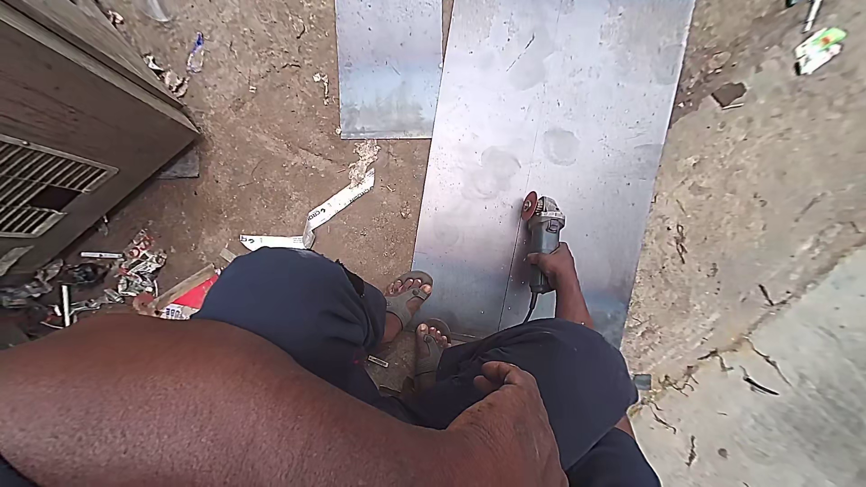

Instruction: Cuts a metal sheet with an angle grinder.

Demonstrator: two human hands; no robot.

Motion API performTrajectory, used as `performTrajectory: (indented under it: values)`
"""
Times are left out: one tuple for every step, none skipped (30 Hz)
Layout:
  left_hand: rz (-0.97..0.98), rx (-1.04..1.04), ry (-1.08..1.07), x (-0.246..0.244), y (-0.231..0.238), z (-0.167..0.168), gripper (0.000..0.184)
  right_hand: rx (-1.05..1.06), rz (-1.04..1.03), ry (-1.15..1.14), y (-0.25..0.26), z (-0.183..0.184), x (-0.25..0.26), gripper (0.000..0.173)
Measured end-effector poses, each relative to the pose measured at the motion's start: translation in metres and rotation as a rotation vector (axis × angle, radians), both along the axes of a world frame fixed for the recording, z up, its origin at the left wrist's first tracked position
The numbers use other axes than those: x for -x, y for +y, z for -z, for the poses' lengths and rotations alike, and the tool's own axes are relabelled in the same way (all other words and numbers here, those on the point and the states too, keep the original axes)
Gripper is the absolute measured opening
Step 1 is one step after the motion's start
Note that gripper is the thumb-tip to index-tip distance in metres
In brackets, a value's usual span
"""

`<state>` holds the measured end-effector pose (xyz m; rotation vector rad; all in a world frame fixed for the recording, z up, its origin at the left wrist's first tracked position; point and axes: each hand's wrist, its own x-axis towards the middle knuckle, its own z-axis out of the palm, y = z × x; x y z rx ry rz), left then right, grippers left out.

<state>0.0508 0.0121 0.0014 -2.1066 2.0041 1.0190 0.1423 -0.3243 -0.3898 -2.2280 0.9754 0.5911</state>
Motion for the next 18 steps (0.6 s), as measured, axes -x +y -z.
performTrajectory:
  values:
    - [0.005, 0.000, 0.000, 0.000, 0.000, 0.000, 0.020, -0.001, -0.001, 0.000, 0.000, 0.001, 0.000, 0.084]
    - [0.008, 0.005, -0.006, 0.000, 0.001, 0.000, 0.019, -0.003, 0.001, 0.000, 0.000, 0.000, 0.000, 0.084]
    - [0.006, 0.017, -0.026, 0.001, 0.001, 0.002, 0.019, -0.010, 0.007, 0.001, 0.001, -0.001, 0.000, 0.085]
    - [-0.009, 0.049, -0.065, 0.005, 0.003, 0.005, 0.019, -0.012, 0.012, -0.003, 0.001, -0.001, 0.000, 0.085]
    - [-0.028, 0.099, -0.133, 0.010, 0.004, 0.009, 0.020, -0.017, 0.017, -0.004, 0.001, 0.000, 0.000, 0.086]
    - [-0.033, 0.122, -0.179, 0.013, 0.004, 0.012, 0.020, -0.017, 0.018, -0.004, 0.000, 0.001, 0.000, 0.086]
    - [-0.034, 0.129, -0.196, 0.015, 0.004, 0.013, 0.020, -0.018, 0.021, -0.008, 0.000, 0.002, 0.000, 0.086]
    - [-0.035, 0.131, -0.198, 0.015, 0.004, 0.013, 0.020, -0.020, 0.019, -0.007, -0.001, 0.002, 0.000, 0.086]
    - [-0.037, 0.129, -0.185, 0.014, 0.004, 0.012, 0.020, -0.020, 0.012, -0.005, -0.001, 0.003, 0.000, 0.086]
    - [-0.035, 0.117, -0.163, 0.013, 0.004, 0.011, 0.019, -0.017, 0.012, -0.007, 0.000, 0.002, -0.001, 0.086]
    - [-0.024, 0.099, -0.133, 0.010, 0.004, 0.010, 0.019, -0.018, 0.014, -0.009, 0.001, 0.001, -0.001, 0.086]
    - [-0.010, 0.072, -0.104, 0.008, 0.003, 0.008, 0.018, -0.017, 0.016, -0.011, 0.001, 0.000, -0.001, 0.086]
    - [-0.017, 0.100, -0.136, 0.010, 0.004, 0.010, 0.020, -0.012, 0.014, -0.011, 0.001, -0.001, -0.002, 0.086]
    - [-0.027, 0.117, -0.157, 0.012, 0.004, 0.012, 0.022, -0.005, 0.011, -0.006, 0.002, -0.001, -0.002, 0.086]
    - [-0.034, 0.122, -0.168, 0.013, 0.004, 0.013, 0.022, -0.003, 0.008, -0.001, 0.002, -0.001, -0.003, 0.086]
    - [-0.037, 0.124, -0.177, 0.014, 0.004, 0.013, 0.022, -0.004, 0.008, 0.001, 0.001, -0.001, -0.003, 0.086]
    - [-0.042, 0.123, -0.180, 0.014, 0.004, 0.013, 0.022, -0.008, 0.010, 0.001, 0.001, -0.001, -0.002, 0.085]
    - [-0.049, 0.121, -0.173, 0.014, 0.004, 0.013, 0.022, -0.010, 0.016, 0.003, 0.001, -0.001, -0.002, 0.085]
